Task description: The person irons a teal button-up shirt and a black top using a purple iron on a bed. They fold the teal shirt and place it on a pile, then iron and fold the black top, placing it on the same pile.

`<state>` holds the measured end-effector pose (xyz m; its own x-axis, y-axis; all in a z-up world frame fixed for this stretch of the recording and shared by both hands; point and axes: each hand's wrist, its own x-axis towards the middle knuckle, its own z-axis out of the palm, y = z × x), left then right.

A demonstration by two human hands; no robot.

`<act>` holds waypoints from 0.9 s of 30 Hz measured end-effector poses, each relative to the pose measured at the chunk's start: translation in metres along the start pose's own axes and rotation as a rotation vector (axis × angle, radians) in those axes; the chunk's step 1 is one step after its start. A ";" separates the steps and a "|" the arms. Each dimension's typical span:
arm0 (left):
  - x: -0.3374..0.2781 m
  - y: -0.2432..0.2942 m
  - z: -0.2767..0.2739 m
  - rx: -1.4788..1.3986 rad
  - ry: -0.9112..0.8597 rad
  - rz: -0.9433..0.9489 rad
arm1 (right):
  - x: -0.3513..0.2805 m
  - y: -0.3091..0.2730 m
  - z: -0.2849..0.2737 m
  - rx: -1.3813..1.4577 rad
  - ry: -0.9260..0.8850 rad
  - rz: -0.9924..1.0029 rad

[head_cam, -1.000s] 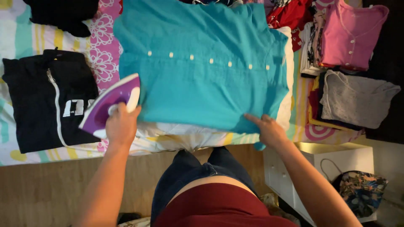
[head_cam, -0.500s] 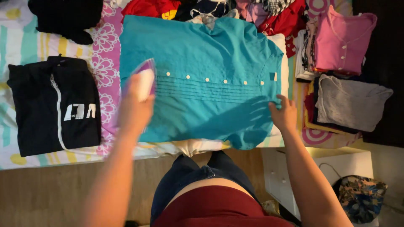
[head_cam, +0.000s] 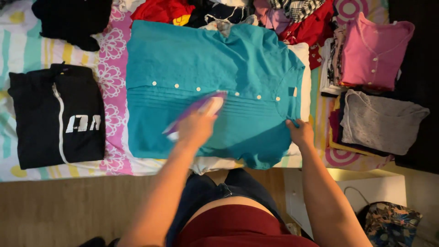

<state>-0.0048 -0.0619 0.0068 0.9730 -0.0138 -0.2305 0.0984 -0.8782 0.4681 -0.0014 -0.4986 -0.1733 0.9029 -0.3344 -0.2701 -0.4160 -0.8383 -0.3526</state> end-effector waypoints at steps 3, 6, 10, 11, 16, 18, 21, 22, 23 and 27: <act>-0.020 -0.068 -0.017 0.081 0.156 -0.084 | 0.003 0.011 0.012 0.074 -0.003 -0.016; -0.035 -0.120 -0.033 0.076 0.290 -0.309 | -0.005 0.000 0.009 0.158 -0.001 0.059; -0.035 -0.156 -0.043 0.107 0.232 -0.500 | -0.006 -0.003 -0.001 0.130 -0.031 0.077; -0.034 -0.159 -0.043 0.035 0.352 -0.532 | -0.009 -0.006 -0.005 0.202 -0.010 0.120; -0.034 -0.060 -0.051 -0.303 0.615 -0.183 | -0.040 -0.046 -0.041 0.414 -0.093 0.426; -0.028 -0.017 -0.037 -0.254 0.538 0.180 | -0.039 -0.035 -0.028 0.462 0.028 0.323; -0.022 0.035 0.014 -0.053 0.044 0.073 | -0.028 -0.019 -0.013 0.343 0.159 0.240; -0.025 0.042 0.010 -0.055 0.044 0.074 | -0.028 -0.019 -0.014 0.342 0.160 0.240; -0.027 0.050 0.007 -0.077 0.041 0.122 | -0.028 -0.019 -0.014 0.321 0.174 0.263; -0.026 0.020 0.022 -0.049 0.073 0.104 | -0.044 -0.038 -0.036 0.377 0.130 0.377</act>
<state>-0.0325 -0.0893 0.0036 0.9909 -0.0671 -0.1166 0.0046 -0.8493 0.5280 -0.0215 -0.4673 -0.1159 0.6797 -0.6525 -0.3350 -0.7019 -0.4458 -0.5556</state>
